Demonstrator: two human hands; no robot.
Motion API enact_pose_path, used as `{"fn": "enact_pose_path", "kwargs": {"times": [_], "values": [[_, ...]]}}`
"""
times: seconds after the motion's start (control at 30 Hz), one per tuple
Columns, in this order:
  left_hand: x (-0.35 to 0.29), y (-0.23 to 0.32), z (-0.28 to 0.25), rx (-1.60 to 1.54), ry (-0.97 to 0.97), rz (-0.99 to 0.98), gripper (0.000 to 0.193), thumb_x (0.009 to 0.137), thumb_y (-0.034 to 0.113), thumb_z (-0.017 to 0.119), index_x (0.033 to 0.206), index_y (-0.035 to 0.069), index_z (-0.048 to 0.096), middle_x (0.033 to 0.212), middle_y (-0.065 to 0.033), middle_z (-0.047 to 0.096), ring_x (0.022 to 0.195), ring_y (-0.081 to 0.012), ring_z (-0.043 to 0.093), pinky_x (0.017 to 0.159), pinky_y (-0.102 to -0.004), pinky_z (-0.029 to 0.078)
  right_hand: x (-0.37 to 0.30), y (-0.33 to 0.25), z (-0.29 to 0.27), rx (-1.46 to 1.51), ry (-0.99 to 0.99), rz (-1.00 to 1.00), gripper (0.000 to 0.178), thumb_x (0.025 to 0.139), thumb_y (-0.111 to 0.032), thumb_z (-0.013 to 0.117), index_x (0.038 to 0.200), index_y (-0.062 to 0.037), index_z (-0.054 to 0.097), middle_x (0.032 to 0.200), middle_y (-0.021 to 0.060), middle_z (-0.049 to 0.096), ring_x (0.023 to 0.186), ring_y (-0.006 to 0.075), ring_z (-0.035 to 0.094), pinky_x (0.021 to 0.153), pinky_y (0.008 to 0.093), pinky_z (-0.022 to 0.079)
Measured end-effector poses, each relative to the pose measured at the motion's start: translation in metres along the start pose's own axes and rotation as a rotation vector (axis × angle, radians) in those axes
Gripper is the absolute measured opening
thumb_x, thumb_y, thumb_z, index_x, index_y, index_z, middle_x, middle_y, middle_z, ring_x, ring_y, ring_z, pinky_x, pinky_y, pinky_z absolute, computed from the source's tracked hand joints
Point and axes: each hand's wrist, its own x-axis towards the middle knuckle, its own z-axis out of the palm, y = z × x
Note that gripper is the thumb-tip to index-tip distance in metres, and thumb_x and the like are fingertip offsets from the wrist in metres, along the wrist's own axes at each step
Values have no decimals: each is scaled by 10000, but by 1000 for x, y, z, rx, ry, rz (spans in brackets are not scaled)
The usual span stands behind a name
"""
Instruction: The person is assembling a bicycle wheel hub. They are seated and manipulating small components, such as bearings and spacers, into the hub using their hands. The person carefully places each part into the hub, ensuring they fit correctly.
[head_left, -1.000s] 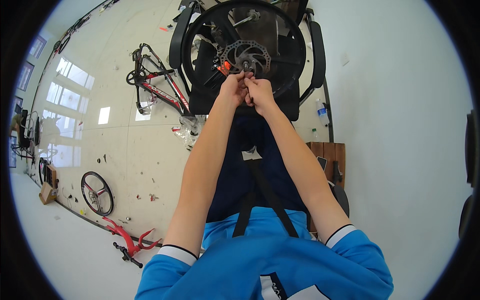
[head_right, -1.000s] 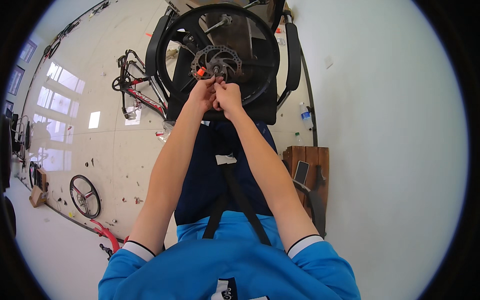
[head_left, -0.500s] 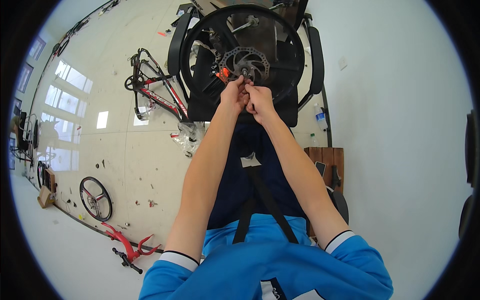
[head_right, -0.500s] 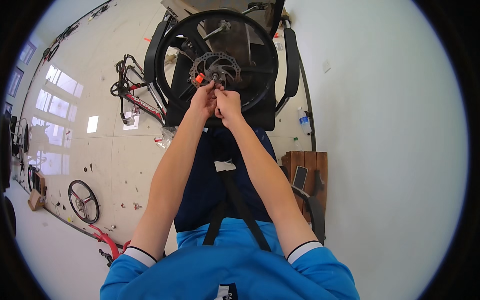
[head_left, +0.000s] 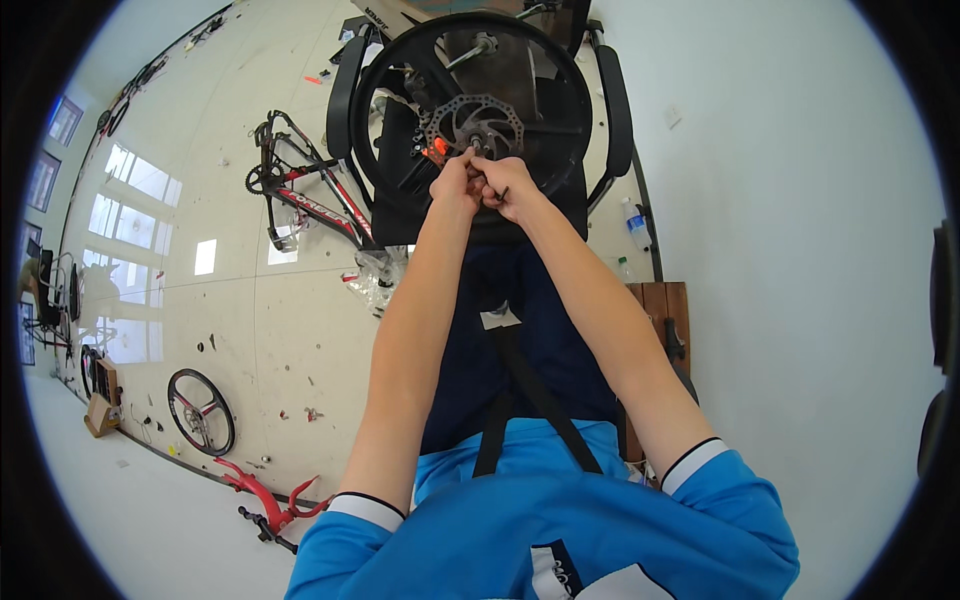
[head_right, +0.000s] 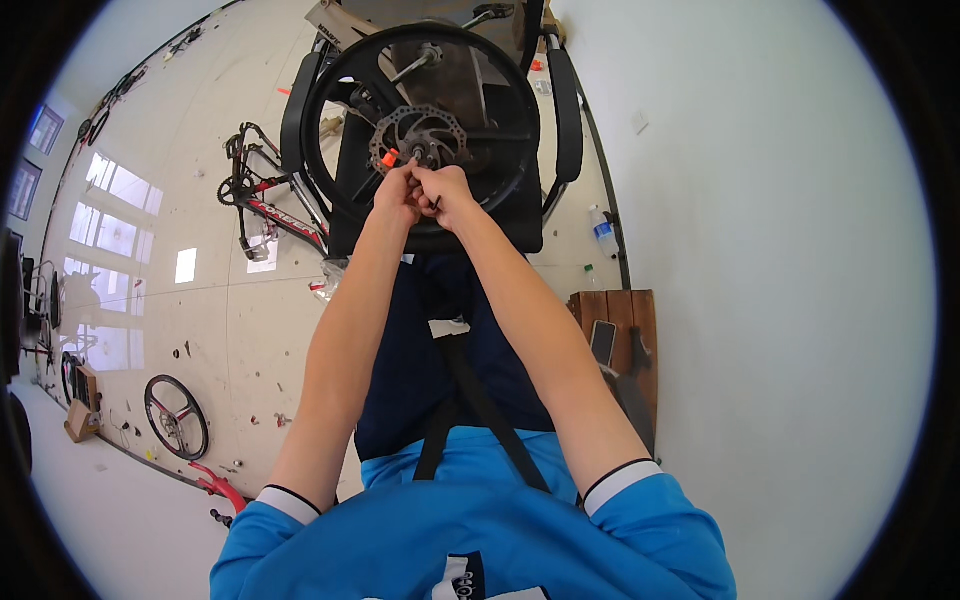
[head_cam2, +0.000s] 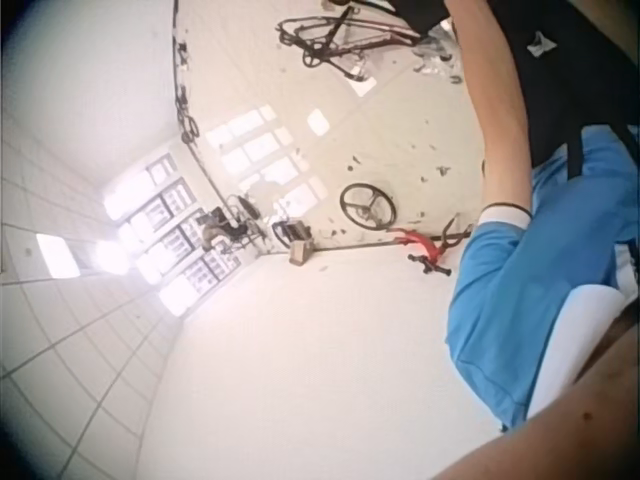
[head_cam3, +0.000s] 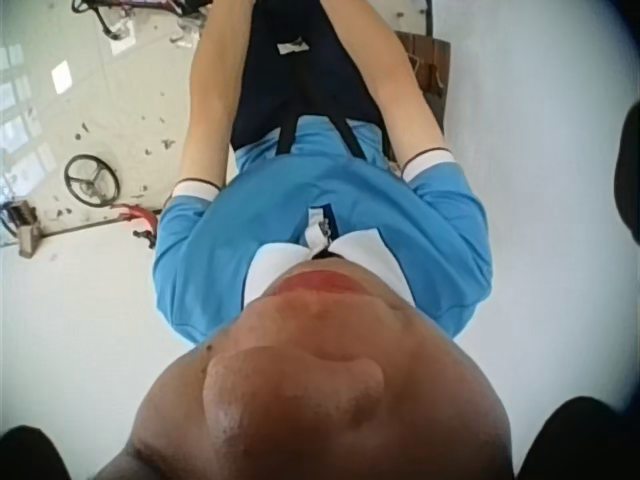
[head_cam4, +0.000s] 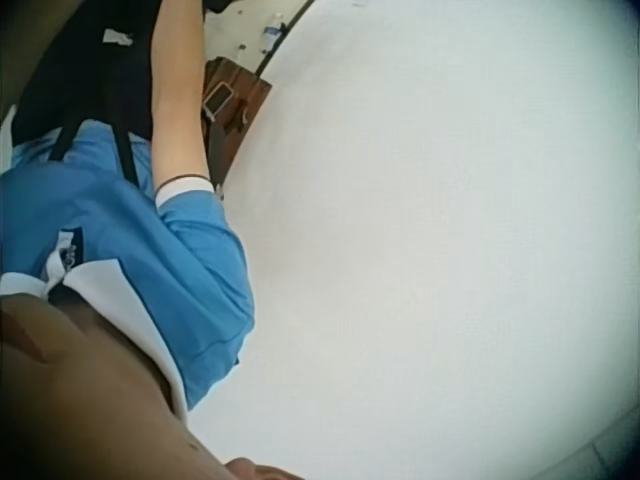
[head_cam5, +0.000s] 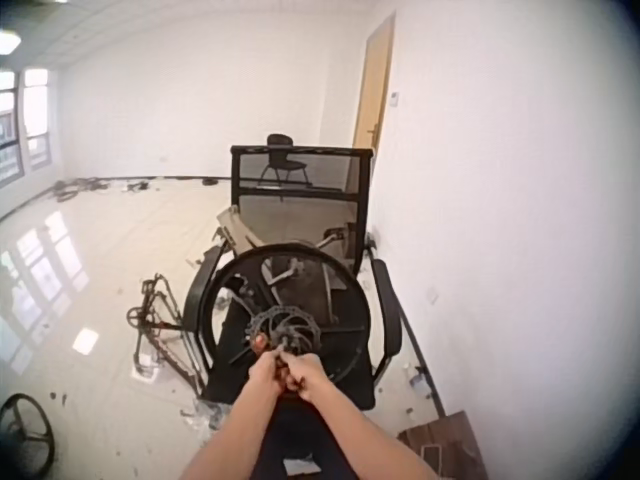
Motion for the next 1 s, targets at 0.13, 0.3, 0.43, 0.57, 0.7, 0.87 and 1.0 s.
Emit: {"fn": "enact_pose_path", "kwargs": {"times": [0.13,0.3,0.43,0.57,0.7,0.87,1.0], "values": [[-14,1,-3,1,-148,-29,186,953,209,607,832,68,591,717,-21,570,555,-160,480,520,-313,440,4,3,0,53,9,6,246,982,-167,559,811,7,591,607,44,529,427,79,435,371,224,271],[-32,8,-3,45,-284,-120,213,979,223,524,902,57,633,620,3,493,511,-149,416,495,-312,386,13,12,-7,189,-82,30,246,999,-211,535,844,-33,606,654,28,589,465,72,481,386,211,355],[-39,17,4,120,-231,-157,237,985,233,525,907,44,644,560,28,422,496,-141,399,479,-295,335,7,11,-9,207,-135,68,251,1001,-252,540,873,-56,631,699,15,636,530,69,544,448,197,439],[-17,22,-8,165,-247,-196,247,981,279,568,888,65,650,614,21,509,519,-140,415,483,-303,330,-14,-1,-16,-7,-197,52,275,987,-296,575,923,-43,660,731,30,653,581,91,593,519,217,495],[-41,18,17,216,-11,-111,247,965,309,610,867,85,647,680,4,587,552,-142,437,505,-307,338,-22,-11,-27,-163,-246,30,293,972,-296,598,928,-17,675,772,60,673,623,134,637,584,261,541],[-29,23,9,375,-18,-84,243,951,317,630,846,98,637,690,-2,602,605,-154,496,542,-327,389,-19,-6,-20,-239,-254,-13,261,975,-228,585,926,13,672,767,73,671,654,156,661,594,264,555],[-35,18,-2,232,-209,-126,227,965,277,596,873,75,645,688,-19,595,604,-147,504,554,-312,418,-9,-1,-21,-62,-288,16,249,986,-195,552,953,25,664,767,82,666,656,159,661,601,265,562]]}}
